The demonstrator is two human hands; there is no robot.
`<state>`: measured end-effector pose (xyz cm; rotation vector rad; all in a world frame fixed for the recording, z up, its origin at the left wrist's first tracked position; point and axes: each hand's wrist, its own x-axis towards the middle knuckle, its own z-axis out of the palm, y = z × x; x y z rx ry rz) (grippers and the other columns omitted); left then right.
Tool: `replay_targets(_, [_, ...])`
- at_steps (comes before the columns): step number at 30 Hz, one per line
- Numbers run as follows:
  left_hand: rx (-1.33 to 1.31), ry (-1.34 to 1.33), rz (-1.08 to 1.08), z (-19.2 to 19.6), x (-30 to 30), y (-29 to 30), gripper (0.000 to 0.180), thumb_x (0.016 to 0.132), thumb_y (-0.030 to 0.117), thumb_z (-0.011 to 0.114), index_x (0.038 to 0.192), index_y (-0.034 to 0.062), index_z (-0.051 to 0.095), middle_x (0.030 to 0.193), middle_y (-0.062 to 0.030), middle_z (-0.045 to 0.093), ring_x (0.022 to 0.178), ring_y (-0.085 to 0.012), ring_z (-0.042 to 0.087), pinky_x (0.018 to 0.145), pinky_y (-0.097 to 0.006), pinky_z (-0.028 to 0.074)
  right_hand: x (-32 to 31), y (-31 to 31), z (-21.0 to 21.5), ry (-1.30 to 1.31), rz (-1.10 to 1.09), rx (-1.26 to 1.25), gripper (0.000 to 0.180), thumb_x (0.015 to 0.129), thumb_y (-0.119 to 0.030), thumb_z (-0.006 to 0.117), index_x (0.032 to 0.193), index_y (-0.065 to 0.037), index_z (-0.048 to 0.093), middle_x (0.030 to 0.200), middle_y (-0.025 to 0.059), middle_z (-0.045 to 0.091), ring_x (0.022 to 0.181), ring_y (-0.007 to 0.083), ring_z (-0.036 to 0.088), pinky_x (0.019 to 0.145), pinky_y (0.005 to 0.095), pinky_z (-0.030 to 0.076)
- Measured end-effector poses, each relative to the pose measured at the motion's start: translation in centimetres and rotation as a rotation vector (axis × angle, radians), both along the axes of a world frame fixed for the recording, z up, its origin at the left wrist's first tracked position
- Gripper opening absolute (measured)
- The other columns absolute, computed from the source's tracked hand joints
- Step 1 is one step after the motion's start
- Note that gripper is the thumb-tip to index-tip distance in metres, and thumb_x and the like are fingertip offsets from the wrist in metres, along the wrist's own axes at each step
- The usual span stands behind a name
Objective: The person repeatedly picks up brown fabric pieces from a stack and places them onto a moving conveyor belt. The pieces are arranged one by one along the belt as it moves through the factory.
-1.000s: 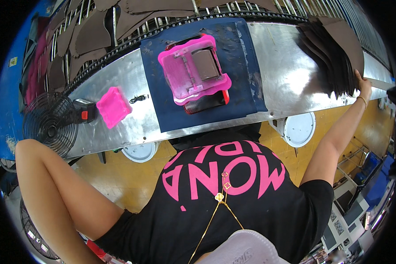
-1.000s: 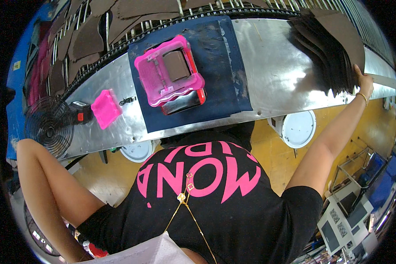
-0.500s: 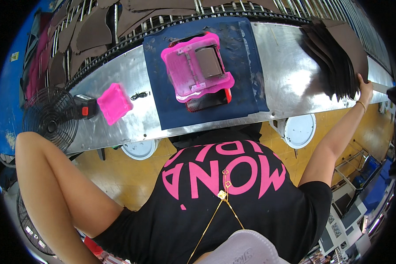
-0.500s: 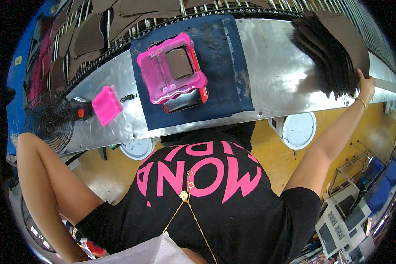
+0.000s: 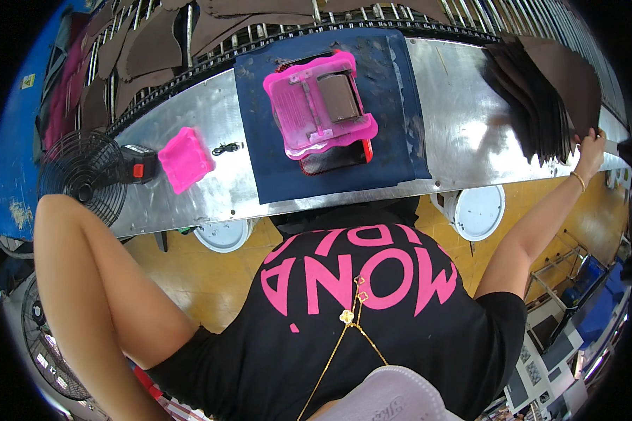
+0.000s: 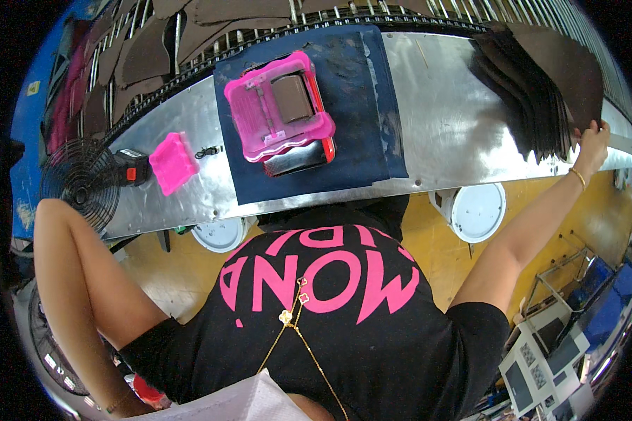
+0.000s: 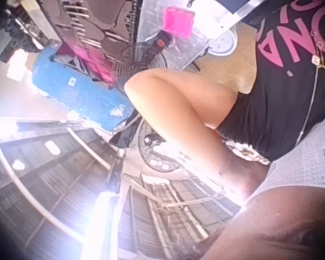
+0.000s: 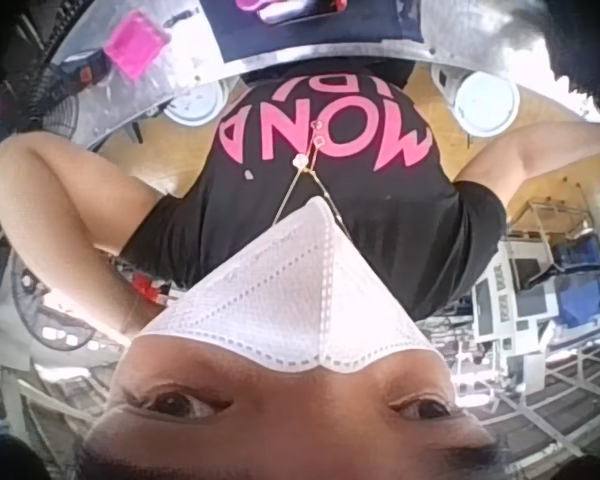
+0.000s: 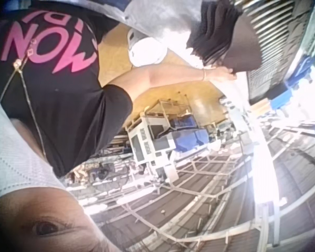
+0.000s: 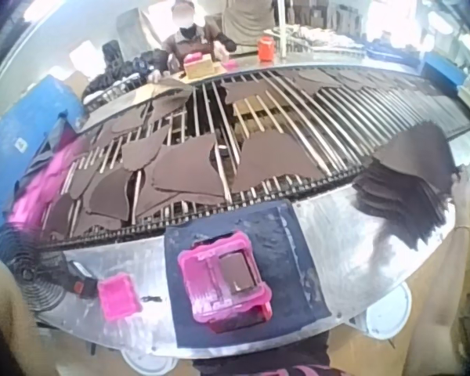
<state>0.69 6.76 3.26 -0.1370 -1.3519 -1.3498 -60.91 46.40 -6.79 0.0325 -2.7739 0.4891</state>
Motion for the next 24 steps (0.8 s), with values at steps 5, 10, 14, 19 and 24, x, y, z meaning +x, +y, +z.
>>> replay_targets(5, [-0.037,0.109,0.005,0.3,0.8,0.0,0.028,0.085,0.021,0.061,0.103,0.0010,0.053,0.100,-0.0119,0.059,0.089,-0.0227,0.059,0.075,-0.034,0.049,7.4,-5.8,5.3,0.223,0.338,-0.585,0.027,0.097,-0.015,0.047,0.119,0.001,0.041,0.090,0.0220,0.067,0.069,0.0260,0.069,0.067,0.0281,0.057])
replay_targets(10, [-0.101,0.517,-0.107,1.1,1.2,-3.7,0.028,0.085,0.020,0.061,0.105,0.0010,0.053,0.102,-0.0124,0.060,0.091,-0.0234,0.060,0.076,-0.034,0.049,13.7,-12.2,6.6,0.212,0.681,-1.100,0.037,0.093,-0.010,0.056,0.122,-0.004,0.034,0.103,0.0215,0.062,0.079,0.0242,0.067,0.064,0.0290,0.058])
replay_targets(14, [0.405,0.712,-0.757,-4.2,-2.8,-6.9,0.039,0.085,0.018,0.061,0.117,0.0014,0.045,0.114,-0.0136,0.053,0.100,-0.0249,0.057,0.080,-0.035,0.049,20.8,-19.8,4.7,-0.108,0.881,-1.175,0.035,0.092,-0.011,0.058,0.120,-0.006,0.039,0.090,0.0075,0.058,0.081,0.0157,0.064,0.062,0.0288,0.058])
replay_targets(19, [0.287,-0.659,0.229,-5.8,-8.9,-3.9,0.052,0.092,0.021,0.060,0.135,0.0043,0.038,0.125,-0.0128,0.050,0.076,-0.0154,0.063,0.061,-0.024,0.050,30.4,-27.1,2.9,-0.549,1.179,-1.434,0.027,0.093,-0.010,0.058,0.117,-0.004,0.047,0.093,0.0048,0.060,0.079,0.0112,0.064,0.061,0.0181,0.049])
replay_targets(24, [0.324,-0.624,0.447,-4.4,-2.7,-5.2,0.017,0.088,0.005,0.062,0.103,-0.0031,0.059,0.078,-0.0064,0.063,0.051,-0.0092,0.055,0.045,-0.020,0.041,31.9,-29.0,2.4,-0.508,1.414,-0.933,0.016,0.084,-0.005,0.066,0.098,-0.001,0.058,0.084,0.0085,0.065,0.080,0.0190,0.064,0.066,0.0258,0.050])
